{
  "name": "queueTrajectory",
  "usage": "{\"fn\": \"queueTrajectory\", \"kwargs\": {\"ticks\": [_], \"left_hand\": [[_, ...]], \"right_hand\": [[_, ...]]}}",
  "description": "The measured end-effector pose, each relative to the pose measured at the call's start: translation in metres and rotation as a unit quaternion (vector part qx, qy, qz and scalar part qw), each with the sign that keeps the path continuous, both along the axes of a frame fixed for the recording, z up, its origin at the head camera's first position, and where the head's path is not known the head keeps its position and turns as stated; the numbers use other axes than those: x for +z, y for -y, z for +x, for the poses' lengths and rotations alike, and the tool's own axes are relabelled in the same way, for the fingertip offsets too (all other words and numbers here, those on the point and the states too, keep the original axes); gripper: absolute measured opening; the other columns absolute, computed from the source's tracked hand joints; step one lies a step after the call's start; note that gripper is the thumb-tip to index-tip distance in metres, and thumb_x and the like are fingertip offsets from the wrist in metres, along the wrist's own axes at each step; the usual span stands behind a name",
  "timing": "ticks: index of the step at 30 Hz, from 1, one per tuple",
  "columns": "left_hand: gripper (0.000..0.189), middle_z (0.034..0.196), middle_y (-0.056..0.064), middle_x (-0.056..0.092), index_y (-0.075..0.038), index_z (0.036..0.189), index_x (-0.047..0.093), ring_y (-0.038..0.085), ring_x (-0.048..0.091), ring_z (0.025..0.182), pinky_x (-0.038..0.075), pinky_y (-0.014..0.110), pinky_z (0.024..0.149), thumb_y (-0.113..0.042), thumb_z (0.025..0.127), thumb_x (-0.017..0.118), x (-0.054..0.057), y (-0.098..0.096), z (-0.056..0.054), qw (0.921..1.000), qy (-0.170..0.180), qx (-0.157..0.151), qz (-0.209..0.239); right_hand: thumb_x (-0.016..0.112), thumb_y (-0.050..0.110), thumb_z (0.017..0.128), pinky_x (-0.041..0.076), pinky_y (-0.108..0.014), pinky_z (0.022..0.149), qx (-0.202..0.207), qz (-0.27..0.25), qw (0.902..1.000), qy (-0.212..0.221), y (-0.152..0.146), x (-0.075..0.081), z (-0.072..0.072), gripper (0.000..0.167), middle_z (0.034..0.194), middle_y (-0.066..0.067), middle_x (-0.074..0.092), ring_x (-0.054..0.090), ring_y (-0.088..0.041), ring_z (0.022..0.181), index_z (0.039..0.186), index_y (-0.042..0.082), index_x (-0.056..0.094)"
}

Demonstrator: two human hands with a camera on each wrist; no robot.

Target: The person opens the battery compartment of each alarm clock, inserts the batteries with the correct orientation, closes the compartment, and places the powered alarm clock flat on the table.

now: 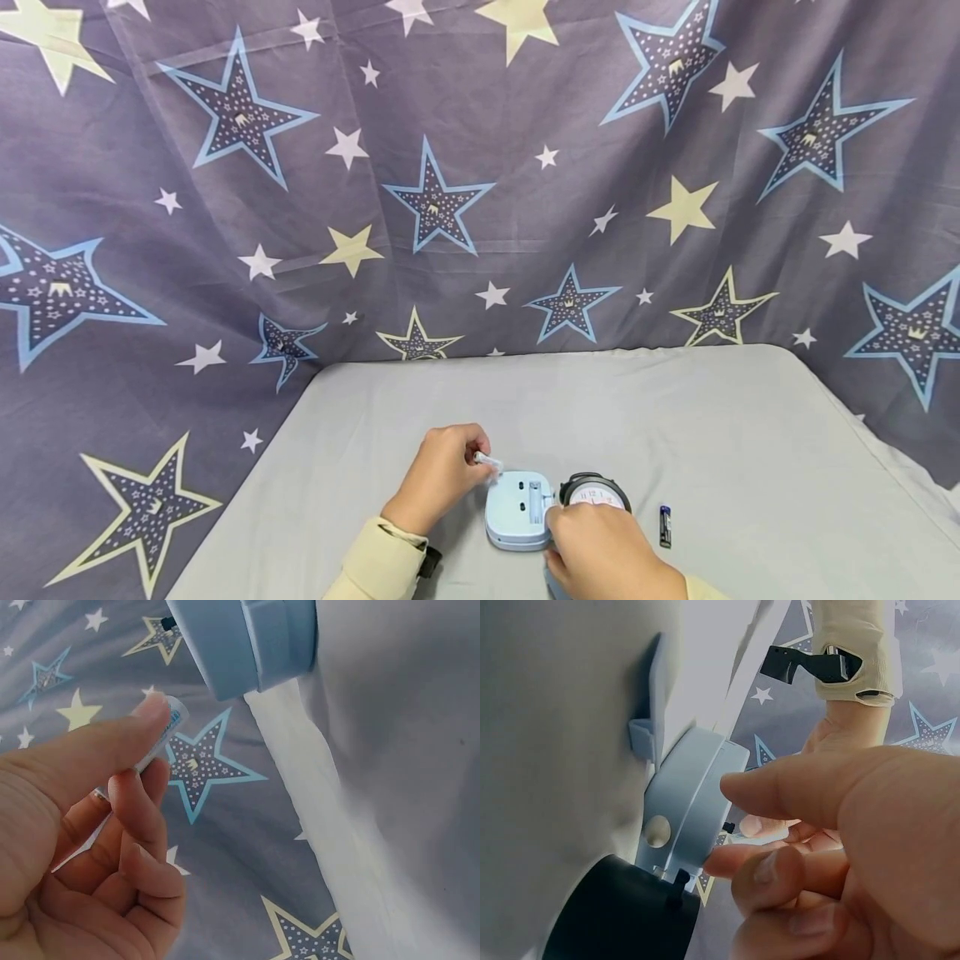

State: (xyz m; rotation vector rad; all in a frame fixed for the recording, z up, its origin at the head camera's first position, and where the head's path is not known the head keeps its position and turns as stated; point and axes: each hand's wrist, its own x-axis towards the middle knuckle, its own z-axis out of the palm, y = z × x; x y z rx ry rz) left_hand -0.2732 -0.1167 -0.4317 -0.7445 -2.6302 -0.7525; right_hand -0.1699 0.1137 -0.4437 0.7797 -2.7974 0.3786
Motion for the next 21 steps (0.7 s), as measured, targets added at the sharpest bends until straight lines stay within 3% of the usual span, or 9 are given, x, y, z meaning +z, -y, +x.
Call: {"fn": "queueTrajectory", "kwargs": {"ticks": [8,14,18,21], "left_hand": [[0.022,0.079,-0.007,0.072,-0.016,0.092,0.078,0.002,0.062,0.068,0.051,0.020,0.065,-0.008,0.074,0.088,0.003,-0.005,0.003,0.9999,-0.003,-0.012,0.010],[0.036,0.081,-0.014,0.073,-0.021,0.094,0.065,0.007,0.071,0.076,0.053,0.025,0.071,-0.014,0.072,0.092,0.006,-0.009,0.006,0.9981,0.041,0.000,0.047],[0.039,0.082,-0.013,0.072,-0.016,0.086,0.056,0.003,0.069,0.071,0.053,0.022,0.066,-0.009,0.072,0.092,0.008,-0.012,0.007,0.9924,0.085,-0.020,0.086],[0.039,0.082,-0.012,0.072,-0.014,0.082,0.053,-0.003,0.066,0.067,0.053,0.020,0.062,-0.007,0.073,0.090,0.007,-0.015,0.007,0.9901,0.093,-0.035,0.099]], "right_hand": [[0.083,0.029,0.079,0.039,-0.032,0.049,0.002,0.001,1.0000,0.000,0.000,-0.001,0.000,0.025,0.064,0.009,0.057,0.054,-0.006,0.057,0.074,0.017,0.062],[0.084,0.029,0.077,0.039,-0.033,0.048,0.000,0.005,0.9998,-0.019,0.000,-0.002,0.000,0.026,0.063,0.009,0.058,0.055,-0.008,0.057,0.073,0.017,0.061],[0.084,0.028,0.076,0.038,-0.033,0.048,0.000,0.004,0.9997,-0.022,0.001,-0.003,0.000,0.026,0.063,0.009,0.058,0.055,-0.007,0.057,0.073,0.017,0.061],[0.083,0.028,0.076,0.038,-0.033,0.048,-0.002,0.006,0.9996,-0.026,0.001,-0.004,0.000,0.026,0.062,0.009,0.057,0.054,-0.008,0.056,0.073,0.017,0.060]]}}
